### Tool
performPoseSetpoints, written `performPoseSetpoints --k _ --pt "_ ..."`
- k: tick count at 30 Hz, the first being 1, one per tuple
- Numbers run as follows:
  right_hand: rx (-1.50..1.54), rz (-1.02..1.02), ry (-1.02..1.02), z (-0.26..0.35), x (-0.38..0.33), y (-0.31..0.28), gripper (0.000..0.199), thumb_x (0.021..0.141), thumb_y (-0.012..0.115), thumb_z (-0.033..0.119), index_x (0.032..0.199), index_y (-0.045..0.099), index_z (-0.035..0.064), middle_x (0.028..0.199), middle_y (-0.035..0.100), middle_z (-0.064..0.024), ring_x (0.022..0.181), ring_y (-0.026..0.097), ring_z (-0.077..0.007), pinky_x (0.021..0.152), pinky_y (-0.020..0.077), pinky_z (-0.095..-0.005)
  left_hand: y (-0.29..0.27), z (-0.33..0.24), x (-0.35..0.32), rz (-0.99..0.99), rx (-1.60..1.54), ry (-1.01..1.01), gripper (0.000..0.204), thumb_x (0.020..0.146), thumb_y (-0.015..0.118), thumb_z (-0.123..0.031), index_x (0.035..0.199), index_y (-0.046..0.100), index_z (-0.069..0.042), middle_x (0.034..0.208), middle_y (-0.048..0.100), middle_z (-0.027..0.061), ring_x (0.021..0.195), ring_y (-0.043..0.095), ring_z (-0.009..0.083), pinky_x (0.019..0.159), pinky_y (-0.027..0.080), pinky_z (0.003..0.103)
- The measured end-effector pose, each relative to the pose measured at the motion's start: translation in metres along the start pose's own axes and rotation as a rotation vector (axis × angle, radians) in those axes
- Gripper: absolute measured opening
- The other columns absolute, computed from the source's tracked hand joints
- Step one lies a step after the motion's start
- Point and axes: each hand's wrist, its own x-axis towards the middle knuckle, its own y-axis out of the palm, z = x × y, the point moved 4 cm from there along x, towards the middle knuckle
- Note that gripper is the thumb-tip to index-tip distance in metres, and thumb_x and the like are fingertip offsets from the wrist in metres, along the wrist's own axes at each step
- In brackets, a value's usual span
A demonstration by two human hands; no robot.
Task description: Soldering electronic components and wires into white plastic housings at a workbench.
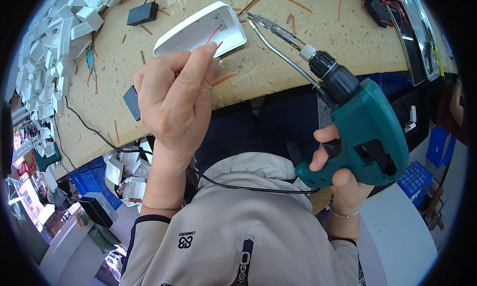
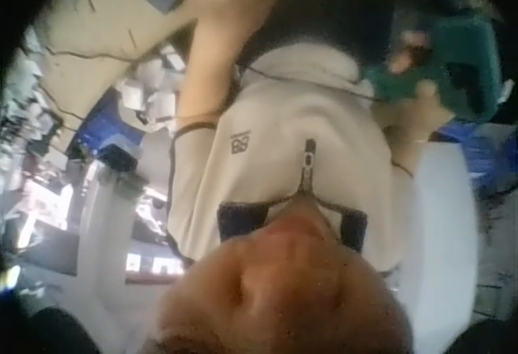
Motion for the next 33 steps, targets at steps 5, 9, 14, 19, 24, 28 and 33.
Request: performPoseSetpoints --k 5,9,14,19,24,28,33 --pt "-0.026 -0.011 0.021 0.003 -0.002 0.003 0.073 0.066 0.071 0.037 0.115 0.039 -0.0069 0.096 0.056 -0.0198 0.061 0.059 -0.0152 0.053 0.0502 -0.0234 -0.001 0.002 0.002 0.016 0.026 -0.081 0.016 0.066 0.066 -0.004 0.081 0.063 -0.007 0.077 0.054 0.0006 0.067 0.049 0.0127 0.065 0.029 0.024" --pt "-0.074 -0.029 0.038 0.001 -0.007 0.005 0.078 0.062 0.073 0.038 0.115 0.038 -0.0076 0.095 0.056 -0.0199 0.061 0.059 -0.0152 0.052 0.0497 -0.0228 -0.002 0.005 0.005 -0.09 0.203 -0.129 0.013 0.065 0.067 -0.01 0.077 0.064 -0.009 0.085 0.056 0.0005 0.074 0.049 0.0122 0.073 0.025 0.028" --pt "-0.104 -0.049 0.039 0.0 -0.004 0.013 0.077 0.062 0.073 0.038 0.113 0.04 -0.0083 0.095 0.056 -0.0196 0.062 0.059 -0.0145 0.051 0.0484 -0.0217 0.002 0.009 0.012 -0.114 0.261 -0.161 0.007 0.066 0.065 -0.013 0.073 0.064 -0.011 0.092 0.056 0.0008 0.078 0.049 0.0126 0.077 0.023 0.032" --pt "-0.135 -0.039 0.014 -0.001 0.001 0.016 0.073 0.064 0.073 0.038 0.11 0.043 -0.0091 0.095 0.056 -0.0197 0.062 0.058 -0.0144 0.051 0.0482 -0.0222 0.013 0.013 0.013 -0.045 0.292 -0.216 0.005 0.068 0.063 -0.014 0.071 0.064 -0.01 0.094 0.056 0.0011 0.083 0.05 0.0132 0.08 0.023 0.035" --pt "-0.153 -0.008 0.017 -0.001 0.006 0.021 0.071 0.066 0.072 0.037 0.111 0.042 -0.0095 0.094 0.056 -0.0199 0.062 0.058 -0.0149 0.051 0.0489 -0.023 0.013 0.011 0.013 -0.035 0.262 -0.248 0.005 0.068 0.064 -0.014 0.071 0.064 -0.01 0.095 0.056 0.0023 0.087 0.05 0.0154 0.08 0.023 0.035" --pt "-0.146 -0.001 0.023 -0.001 0.006 0.02 0.072 0.066 0.072 0.037 0.112 0.041 -0.0089 0.094 0.056 -0.0199 0.061 0.058 -0.0153 0.052 0.0493 -0.0234 -0.002 0.006 0.015 0.007 0.203 -0.231 0.007 0.066 0.067 -0.013 0.073 0.065 -0.01 0.097 0.055 0.0055 0.089 0.048 0.0191 0.08 0.025 0.035" --pt "-0.04 0.067 0.023 -0.003 0.006 0.009 0.072 0.069 0.069 0.038 0.116 0.038 -0.0066 0.103 0.052 -0.0219 0.064 0.058 -0.0157 0.052 0.0494 -0.0229 -0.018 0.007 0.005 0.038 -0.123 -0.115 0.016 0.061 0.069 -0.004 0.076 0.065 -0.007 0.09 0.053 0.0079 0.078 0.05 0.0185 0.066 0.035 0.031"
